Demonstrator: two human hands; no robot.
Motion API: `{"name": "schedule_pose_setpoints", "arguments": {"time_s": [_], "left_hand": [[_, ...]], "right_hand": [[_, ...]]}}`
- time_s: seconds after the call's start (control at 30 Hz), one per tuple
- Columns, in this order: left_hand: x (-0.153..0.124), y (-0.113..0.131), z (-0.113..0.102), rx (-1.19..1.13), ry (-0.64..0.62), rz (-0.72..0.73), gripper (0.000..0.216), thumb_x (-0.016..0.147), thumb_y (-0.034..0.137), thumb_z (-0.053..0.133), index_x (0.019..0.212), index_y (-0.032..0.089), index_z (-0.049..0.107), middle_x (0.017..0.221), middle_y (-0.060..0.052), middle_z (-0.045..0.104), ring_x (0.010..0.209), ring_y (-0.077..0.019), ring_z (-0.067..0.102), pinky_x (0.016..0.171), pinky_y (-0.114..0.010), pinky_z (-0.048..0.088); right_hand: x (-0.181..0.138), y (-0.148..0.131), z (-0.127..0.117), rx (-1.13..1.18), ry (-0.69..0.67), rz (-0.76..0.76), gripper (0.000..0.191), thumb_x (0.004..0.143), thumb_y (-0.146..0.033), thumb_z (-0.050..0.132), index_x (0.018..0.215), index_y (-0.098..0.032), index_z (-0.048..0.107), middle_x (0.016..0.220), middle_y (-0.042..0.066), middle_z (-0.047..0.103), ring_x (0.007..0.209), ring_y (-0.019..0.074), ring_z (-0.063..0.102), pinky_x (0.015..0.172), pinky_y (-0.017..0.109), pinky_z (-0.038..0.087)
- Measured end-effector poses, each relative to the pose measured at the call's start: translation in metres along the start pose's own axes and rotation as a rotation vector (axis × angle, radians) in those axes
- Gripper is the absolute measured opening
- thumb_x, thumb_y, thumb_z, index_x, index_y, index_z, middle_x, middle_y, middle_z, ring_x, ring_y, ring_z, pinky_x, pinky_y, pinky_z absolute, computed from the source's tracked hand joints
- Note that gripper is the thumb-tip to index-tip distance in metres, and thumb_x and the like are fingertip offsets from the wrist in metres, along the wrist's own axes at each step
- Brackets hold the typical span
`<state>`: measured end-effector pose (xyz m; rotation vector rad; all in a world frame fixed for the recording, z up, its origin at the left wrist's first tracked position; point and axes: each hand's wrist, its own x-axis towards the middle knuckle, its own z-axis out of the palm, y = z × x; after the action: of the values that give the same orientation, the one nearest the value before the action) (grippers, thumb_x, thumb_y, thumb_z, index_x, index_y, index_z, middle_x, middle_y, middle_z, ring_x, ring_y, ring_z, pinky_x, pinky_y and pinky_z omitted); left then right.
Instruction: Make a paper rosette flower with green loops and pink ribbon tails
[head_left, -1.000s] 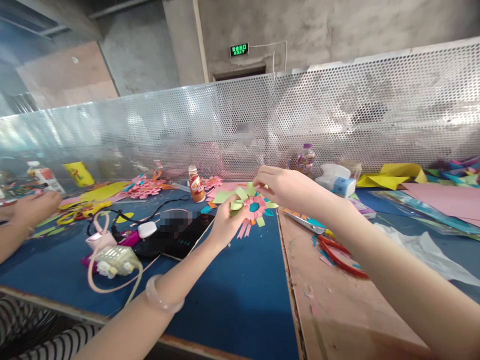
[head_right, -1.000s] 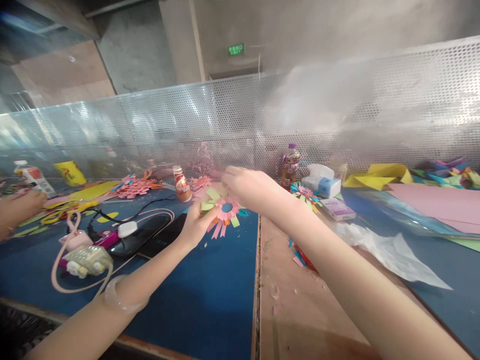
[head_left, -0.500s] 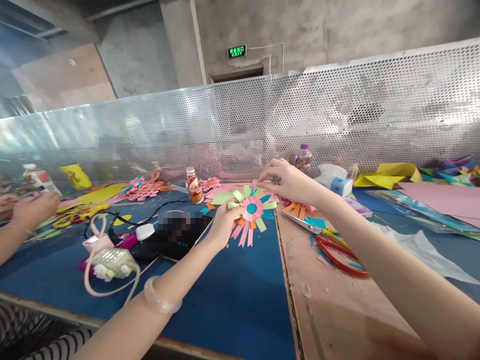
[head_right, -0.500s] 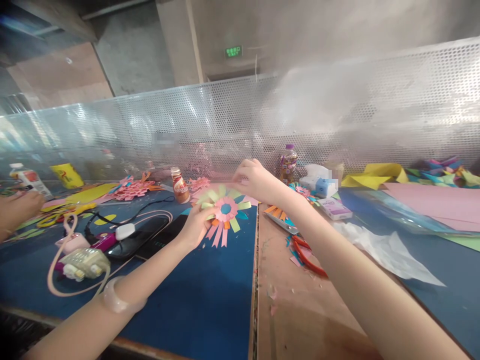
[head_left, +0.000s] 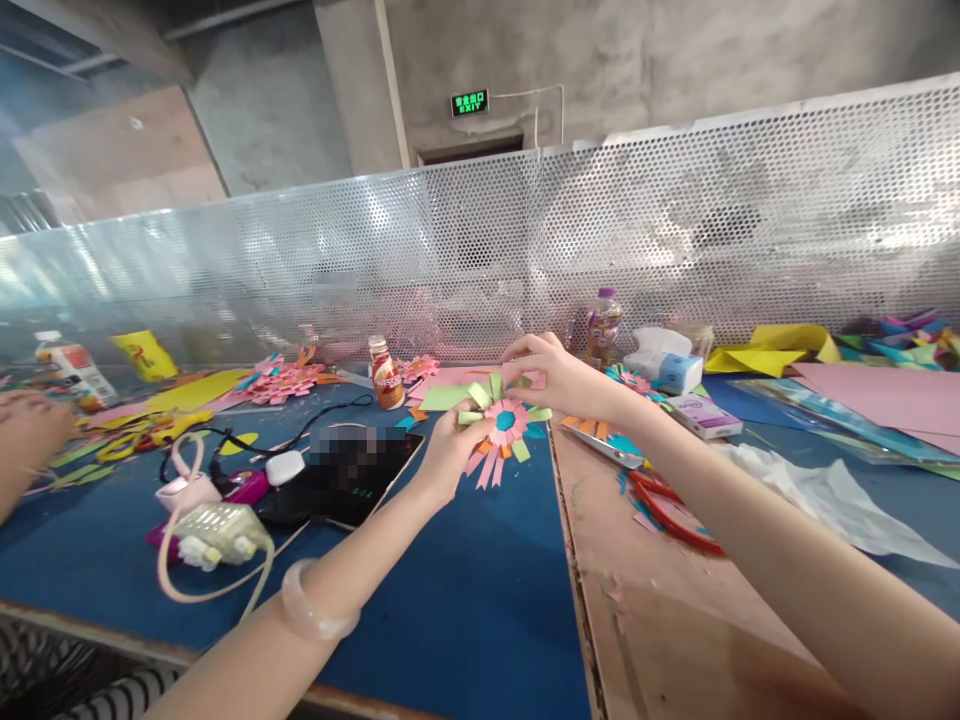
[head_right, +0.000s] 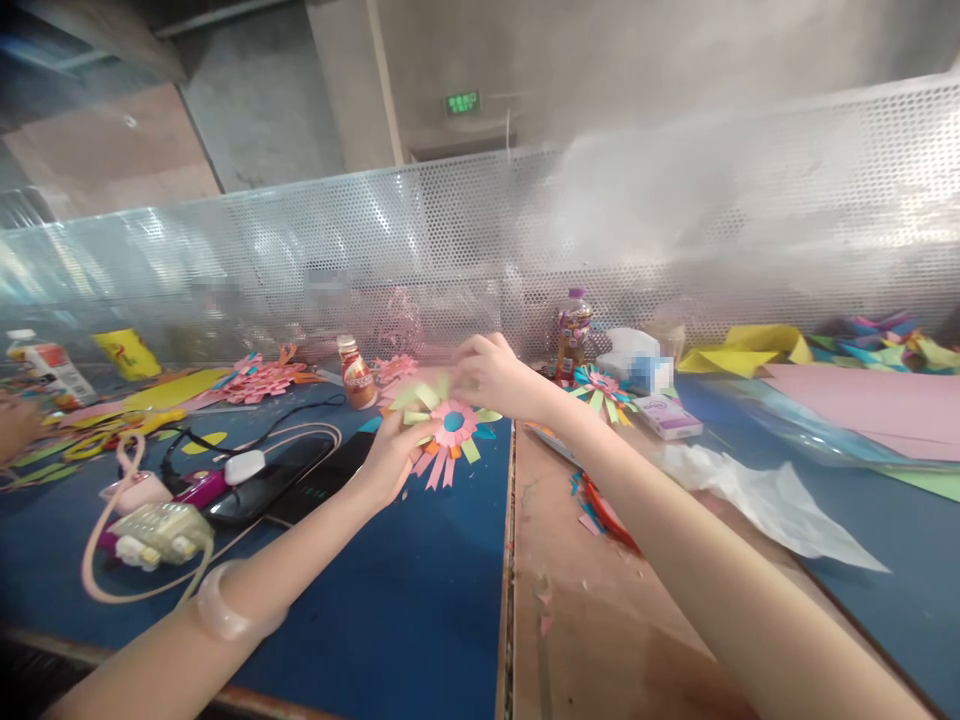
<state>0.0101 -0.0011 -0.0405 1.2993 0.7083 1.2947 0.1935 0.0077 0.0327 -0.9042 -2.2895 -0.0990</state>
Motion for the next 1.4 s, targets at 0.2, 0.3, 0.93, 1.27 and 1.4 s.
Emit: {"name": "schedule_pose_setpoints", "arguments": {"time_s": [0.2,0.3,0.93,1.27,1.4], "left_hand": [[-0.003,0.006,0.002,0.178,0.023,0.122,0.022,0.074,0.024,0.065,0.095,0.016,0.062,0.078,0.001,0.061,0.069,-0.0108,0.055,0.064,-0.019,0.042],[-0.009,0.010,0.005,0.262,0.011,0.170,0.022,0.077,0.027,0.063,0.096,0.016,0.062,0.079,0.000,0.063,0.067,-0.0113,0.056,0.063,-0.020,0.043],[-0.051,0.009,0.024,0.601,-0.296,0.525,0.064,0.077,0.005,0.058,0.130,0.033,0.035,0.098,-0.003,0.067,0.080,-0.0164,0.067,0.071,-0.023,0.054],[-0.046,0.020,0.022,0.798,-0.365,0.925,0.073,0.072,0.002,0.055,0.137,0.028,0.034,0.096,-0.005,0.067,0.074,-0.0157,0.064,0.069,-0.026,0.054],[-0.046,0.022,0.023,0.787,-0.362,0.954,0.071,0.072,0.001,0.055,0.135,0.026,0.036,0.095,-0.006,0.067,0.073,-0.0149,0.063,0.067,-0.025,0.054]], "right_hand": [[-0.006,-0.009,-0.004,0.058,0.069,-0.046,0.010,0.082,-0.023,0.060,0.086,-0.018,0.068,0.101,0.008,0.060,0.095,0.0207,0.052,0.089,0.040,0.045],[-0.017,-0.015,-0.004,0.106,0.159,-0.100,0.009,0.083,-0.019,0.058,0.089,-0.018,0.066,0.102,0.008,0.060,0.095,0.0200,0.054,0.086,0.039,0.047],[-0.092,-0.046,-0.011,0.036,0.337,-0.169,0.018,0.081,-0.006,0.058,0.094,-0.019,0.057,0.097,0.007,0.056,0.090,0.0175,0.054,0.078,0.034,0.046],[-0.102,-0.057,-0.021,0.149,0.239,-0.108,0.022,0.082,-0.008,0.056,0.098,-0.022,0.059,0.095,0.007,0.058,0.088,0.0184,0.060,0.072,0.032,0.053],[-0.099,-0.060,-0.025,0.158,0.232,-0.084,0.019,0.083,-0.011,0.054,0.097,-0.024,0.059,0.094,0.007,0.059,0.086,0.0193,0.061,0.069,0.032,0.055]]}}
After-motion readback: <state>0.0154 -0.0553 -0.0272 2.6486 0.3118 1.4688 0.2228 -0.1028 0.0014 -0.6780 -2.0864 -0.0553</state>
